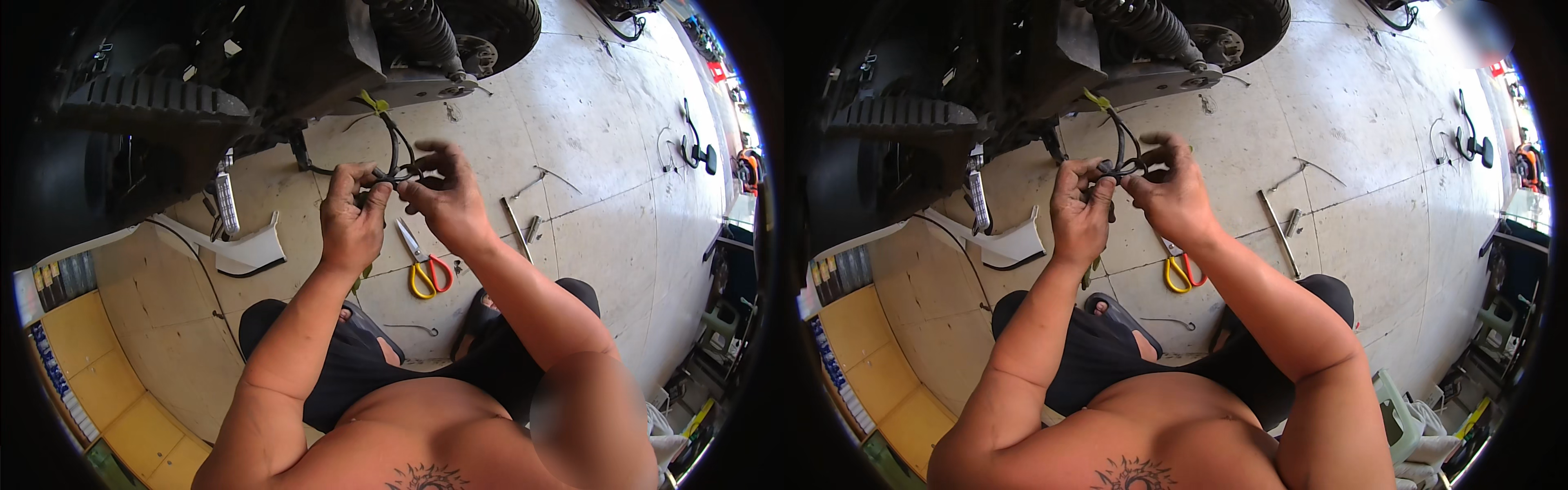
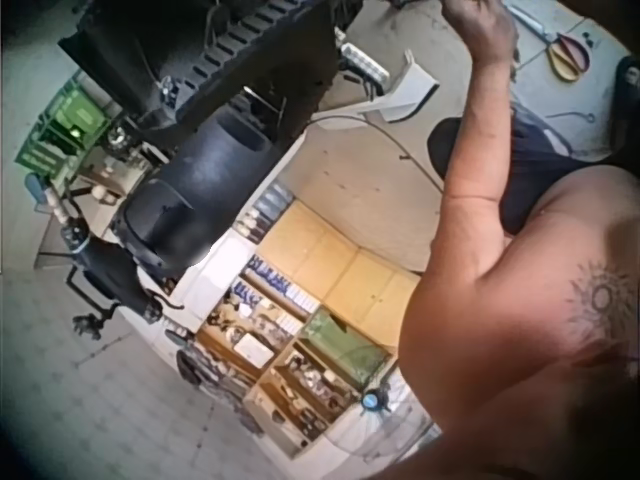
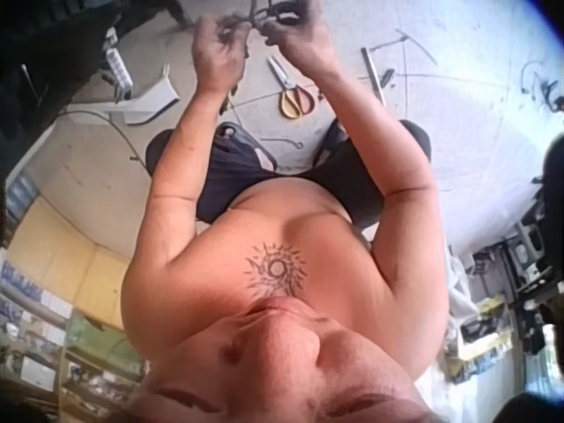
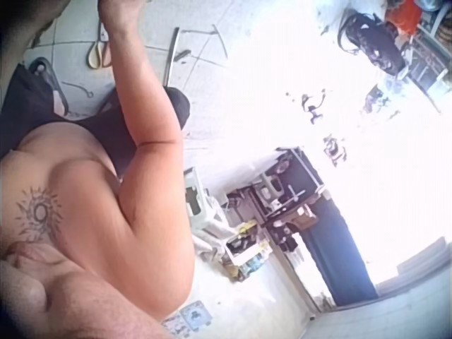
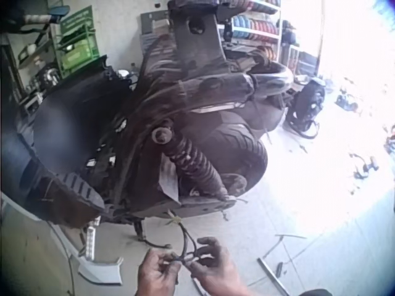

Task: The person sits on the floor and uses shears to cut a zip tie on a scooter's wiring harness. They then use a cordless impact wrench to tighten bolts on the rear wheel assembly and install a small black component near the wheel.

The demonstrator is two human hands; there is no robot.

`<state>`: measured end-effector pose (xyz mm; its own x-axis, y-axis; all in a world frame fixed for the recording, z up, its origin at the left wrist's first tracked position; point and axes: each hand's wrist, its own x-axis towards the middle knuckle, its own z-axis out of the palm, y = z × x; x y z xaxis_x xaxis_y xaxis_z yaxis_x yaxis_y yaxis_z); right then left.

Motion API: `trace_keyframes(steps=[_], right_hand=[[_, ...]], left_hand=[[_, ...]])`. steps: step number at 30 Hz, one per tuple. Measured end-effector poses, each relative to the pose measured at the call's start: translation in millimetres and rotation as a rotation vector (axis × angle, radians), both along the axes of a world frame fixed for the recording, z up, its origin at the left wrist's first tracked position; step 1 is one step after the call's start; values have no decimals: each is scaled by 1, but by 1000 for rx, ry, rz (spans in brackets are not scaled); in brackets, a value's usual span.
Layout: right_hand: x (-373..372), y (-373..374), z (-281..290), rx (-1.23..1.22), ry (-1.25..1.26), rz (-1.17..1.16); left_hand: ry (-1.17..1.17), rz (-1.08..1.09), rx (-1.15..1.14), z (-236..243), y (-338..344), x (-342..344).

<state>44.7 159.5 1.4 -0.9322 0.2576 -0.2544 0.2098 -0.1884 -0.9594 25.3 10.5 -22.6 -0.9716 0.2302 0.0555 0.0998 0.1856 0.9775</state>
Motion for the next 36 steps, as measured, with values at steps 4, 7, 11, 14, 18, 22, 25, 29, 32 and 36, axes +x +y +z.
trace_keyframes(steps=[4, 7, 11, 14, 18, 22, 25, 29, 32, 36], right_hand=[[-3, 5, 7, 431, 264, 116], [-7, 13, 8, 572, 362, 237], [-7, 18, 1, 694, 486, 253], [-6, 14, 3, 797, 438, 279], [-10, 12, 7, 608, 326, 292], [-19, 33, 12, 481, 254, 573], [-22, 35, 14, 444, 177, 677], [-21, 33, 10, 496, 207, 636], [-22, 30, 10, 380, 123, 613], [-20, 26, 14, 208, 45, 490]], left_hand=[[-46, 4, -18, 4, -1, 1], [-133, -8, 67, 10, -1, 1], [-212, -30, 141, 15, 0, 2], [-144, -56, 96, 14, 2, 4], [-165, -83, 63, 15, -5, 2], [-296, -122, 130, 27, -10, 2], [-332, -121, 108, 25, -14, 2], [-415, -58, 117, 26, -11, 0], [-417, -105, 107, 23, -11, 2], [-361, -140, 198, 17, -15, 1]])
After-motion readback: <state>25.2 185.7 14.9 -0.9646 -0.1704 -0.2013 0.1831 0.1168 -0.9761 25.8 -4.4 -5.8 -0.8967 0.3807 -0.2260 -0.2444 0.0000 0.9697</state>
